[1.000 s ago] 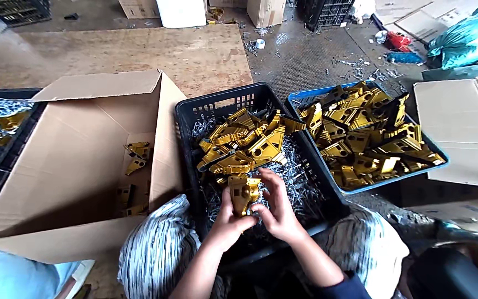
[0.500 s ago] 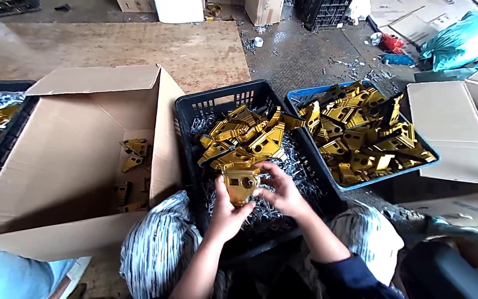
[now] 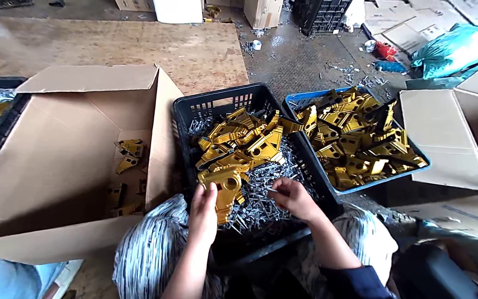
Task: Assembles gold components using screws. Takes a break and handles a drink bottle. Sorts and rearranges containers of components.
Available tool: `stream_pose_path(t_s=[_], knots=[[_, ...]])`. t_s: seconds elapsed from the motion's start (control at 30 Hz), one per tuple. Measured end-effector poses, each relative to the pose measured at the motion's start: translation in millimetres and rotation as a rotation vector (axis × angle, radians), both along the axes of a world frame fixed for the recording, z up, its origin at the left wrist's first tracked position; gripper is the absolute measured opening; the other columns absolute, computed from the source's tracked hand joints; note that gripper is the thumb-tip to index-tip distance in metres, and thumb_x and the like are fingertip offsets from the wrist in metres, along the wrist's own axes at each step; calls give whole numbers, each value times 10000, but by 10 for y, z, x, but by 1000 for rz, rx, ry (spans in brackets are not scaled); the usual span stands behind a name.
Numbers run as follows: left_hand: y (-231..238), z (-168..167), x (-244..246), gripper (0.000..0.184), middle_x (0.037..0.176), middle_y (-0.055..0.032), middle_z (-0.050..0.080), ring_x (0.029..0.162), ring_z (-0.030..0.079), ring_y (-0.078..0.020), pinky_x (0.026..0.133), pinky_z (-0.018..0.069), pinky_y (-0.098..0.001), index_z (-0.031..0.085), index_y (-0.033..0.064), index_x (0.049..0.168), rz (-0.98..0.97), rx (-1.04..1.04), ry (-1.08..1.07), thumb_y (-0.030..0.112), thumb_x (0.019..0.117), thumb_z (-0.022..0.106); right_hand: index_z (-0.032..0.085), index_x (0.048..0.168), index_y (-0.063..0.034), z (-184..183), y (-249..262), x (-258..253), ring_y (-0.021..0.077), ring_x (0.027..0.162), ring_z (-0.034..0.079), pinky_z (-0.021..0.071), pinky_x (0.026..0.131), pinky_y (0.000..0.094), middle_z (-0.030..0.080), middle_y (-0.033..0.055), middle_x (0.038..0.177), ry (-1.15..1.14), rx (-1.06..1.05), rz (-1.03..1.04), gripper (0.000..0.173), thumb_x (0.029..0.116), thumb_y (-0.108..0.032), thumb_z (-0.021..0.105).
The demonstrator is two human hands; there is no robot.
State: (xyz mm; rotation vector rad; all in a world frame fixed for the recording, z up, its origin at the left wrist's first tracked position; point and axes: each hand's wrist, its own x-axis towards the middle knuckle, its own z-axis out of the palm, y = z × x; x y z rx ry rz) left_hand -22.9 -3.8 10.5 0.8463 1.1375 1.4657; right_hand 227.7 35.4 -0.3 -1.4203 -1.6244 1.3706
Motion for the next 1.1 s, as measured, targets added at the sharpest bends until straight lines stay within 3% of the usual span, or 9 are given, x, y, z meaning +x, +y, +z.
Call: stream_pose_path(t_s=[0.1, 0.17, 0.23, 0.37, 0.63, 0.77, 0.9, 1.0, 1.1], knots=[[25, -181, 33, 239, 1011, -34, 725, 946, 689, -30, 869, 581, -227, 662, -35, 1156, 9, 221, 475, 126, 1031, 538, 617, 1179, -26, 51, -104, -20, 54, 553, 595, 524, 508, 208, 668, -14, 770, 289, -100, -58, 231, 958, -82, 649], [15, -236, 77, 232, 996, -49, 739, 916, 701, -36, 852, 589, -227, 705, -18, 1120, -14, 240, 595, 144, 1014, 578, 711, 1155, -30, 53, -152, -54, -9, 502, 491, 427, 479, 170, 622, -74, 688, 293, 23, -113, 203, 985, -102, 628], [-1, -239, 118, 237, 997, -36, 742, 906, 701, -18, 843, 586, -207, 707, -4, 1128, -62, 197, 591, 162, 1017, 580, 758, 1094, -45, 66, -183, -70, -66, 539, 474, 402, 506, 136, 672, -106, 745, 276, 198, -122, 191, 991, -80, 601], [-11, -215, 91, 250, 1036, -41, 727, 973, 695, -75, 899, 581, -272, 672, -2, 1175, -296, 63, 323, 165, 1030, 556, 762, 1099, -19, 65, -193, -118, -41, 837, 672, 562, 766, 172, 771, -29, 1007, 248, 439, -26, 199, 989, -57, 600], [-59, -232, 209, 326, 1011, -15, 714, 998, 657, -26, 941, 533, -240, 690, -1, 1108, -234, 4, 246, 203, 1082, 437, 785, 1106, -71, -157, -224, -345, 33, 677, 631, 543, 651, 231, 765, 52, 888, -25, 763, 35, 249, 1012, -219, 608], [-31, -232, 197, 294, 859, 15, 721, 858, 683, -41, 847, 571, -253, 721, 26, 955, -118, 35, 196, 137, 1056, 468, 737, 1269, -108, -88, -279, -304, 62, 698, 565, 490, 645, 235, 669, 51, 833, -87, 654, 85, 377, 1041, -350, 559], [-33, -218, 191, 301, 790, 62, 693, 801, 663, -9, 797, 557, -224, 710, 62, 878, -111, 85, 209, 103, 1034, 455, 724, 1266, -46, -87, -272, -224, 26, 1010, 606, 505, 876, 188, 693, 71, 1131, 135, 420, 98, 351, 1047, -215, 508], [-91, -195, 190, 344, 867, 33, 737, 861, 702, -49, 835, 591, -265, 719, 99, 900, -260, 87, -10, 151, 1047, 412, 565, 1410, 68, -102, -275, -235, 178, 1344, 555, 534, 1052, 323, 518, 176, 1506, 436, 268, 225, 762, 969, -550, 627], [-170, -229, 244, 306, 965, 21, 770, 933, 722, -67, 872, 599, -287, 769, 170, 966, -388, 50, -255, 394, 1015, 567, 232, 1587, 50, -80, -319, -383, 187, 1328, 565, 477, 1119, 388, 545, 127, 1491, 794, 133, 359, 1118, 834, -566, 783]])
